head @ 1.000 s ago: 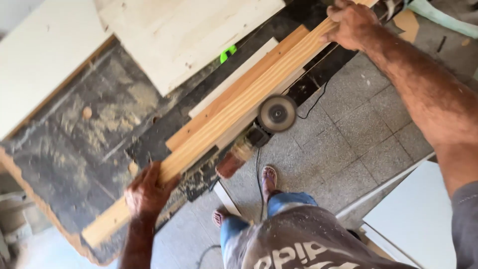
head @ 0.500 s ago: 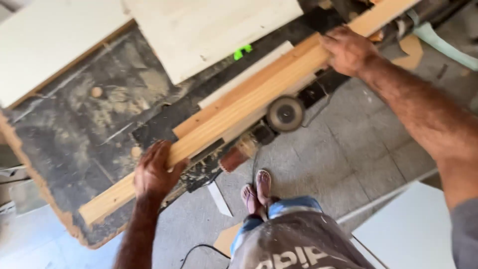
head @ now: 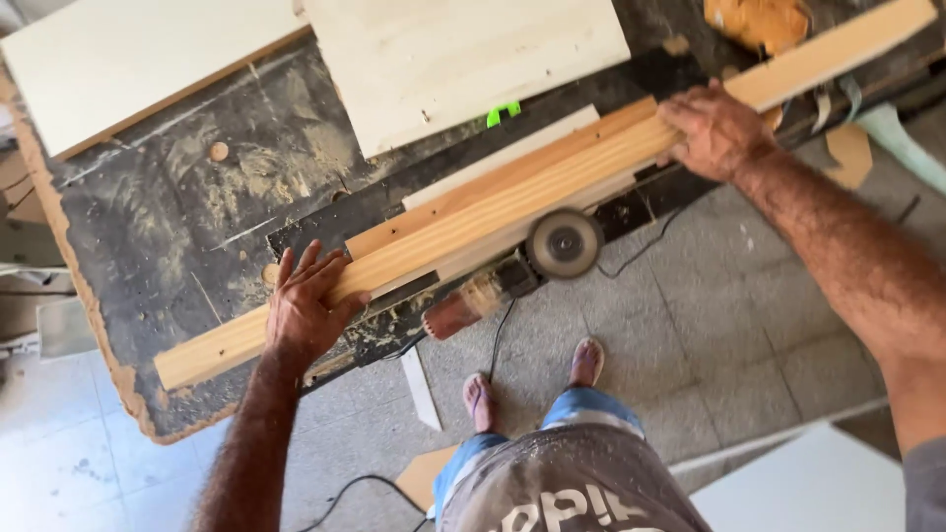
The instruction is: Measuring, drilling, and grinding wooden pieces on a workbench
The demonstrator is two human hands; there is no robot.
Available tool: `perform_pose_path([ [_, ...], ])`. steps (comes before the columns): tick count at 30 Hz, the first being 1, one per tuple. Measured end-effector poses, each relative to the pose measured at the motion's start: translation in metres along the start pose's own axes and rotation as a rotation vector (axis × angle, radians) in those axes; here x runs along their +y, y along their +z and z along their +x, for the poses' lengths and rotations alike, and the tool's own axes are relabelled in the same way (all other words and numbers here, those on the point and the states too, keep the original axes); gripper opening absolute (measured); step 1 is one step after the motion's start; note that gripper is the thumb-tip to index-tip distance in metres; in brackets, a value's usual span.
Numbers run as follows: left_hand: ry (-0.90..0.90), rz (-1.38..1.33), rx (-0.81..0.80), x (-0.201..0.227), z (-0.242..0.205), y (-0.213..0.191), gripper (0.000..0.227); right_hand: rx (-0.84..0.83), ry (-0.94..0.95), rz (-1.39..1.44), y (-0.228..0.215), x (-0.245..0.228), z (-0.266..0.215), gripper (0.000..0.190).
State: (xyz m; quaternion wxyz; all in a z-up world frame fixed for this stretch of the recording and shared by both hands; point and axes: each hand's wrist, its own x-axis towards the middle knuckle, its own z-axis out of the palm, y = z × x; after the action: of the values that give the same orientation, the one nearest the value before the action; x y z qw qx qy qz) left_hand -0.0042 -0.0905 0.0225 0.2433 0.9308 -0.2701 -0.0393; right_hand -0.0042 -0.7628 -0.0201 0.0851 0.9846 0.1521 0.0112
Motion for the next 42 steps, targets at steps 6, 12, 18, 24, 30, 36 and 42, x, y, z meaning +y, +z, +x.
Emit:
perform_pose_path([
  [6,-0.554,-0.02,-0.218,0.08,0.025,-0.044,0.056,-0.151,0.007,0.087,-0.018,0.003,0.009,0.083],
  [12,-0.655,0.26,-0.399,0.099,0.049,-0.051,0.052,0.035,-0.177,0.081,-0.016,0.013,0.009,0.093],
  [18,-0.593,0.437,-0.445,0.079,0.051,-0.043,0.062,0.133,-0.2,0.176,-0.021,0.01,0.009,0.087],
  [24,-0.596,0.534,-0.458,0.054,0.045,-0.027,0.055,0.264,-0.226,0.289,0.015,0.023,0.009,0.063],
  [30,-0.619,0.501,-0.455,0.061,0.05,-0.029,0.054,0.257,-0.242,0.339,-0.019,0.015,0.007,0.063],
  [36,-0.63,0.393,-0.48,0.089,0.059,-0.04,0.06,0.264,-0.418,0.248,-0.028,0.029,0.012,0.07],
  [42,-0.664,0.4,-0.46,0.115,0.074,-0.031,0.063,0.329,-0.478,0.225,-0.018,0.06,0.009,0.072],
])
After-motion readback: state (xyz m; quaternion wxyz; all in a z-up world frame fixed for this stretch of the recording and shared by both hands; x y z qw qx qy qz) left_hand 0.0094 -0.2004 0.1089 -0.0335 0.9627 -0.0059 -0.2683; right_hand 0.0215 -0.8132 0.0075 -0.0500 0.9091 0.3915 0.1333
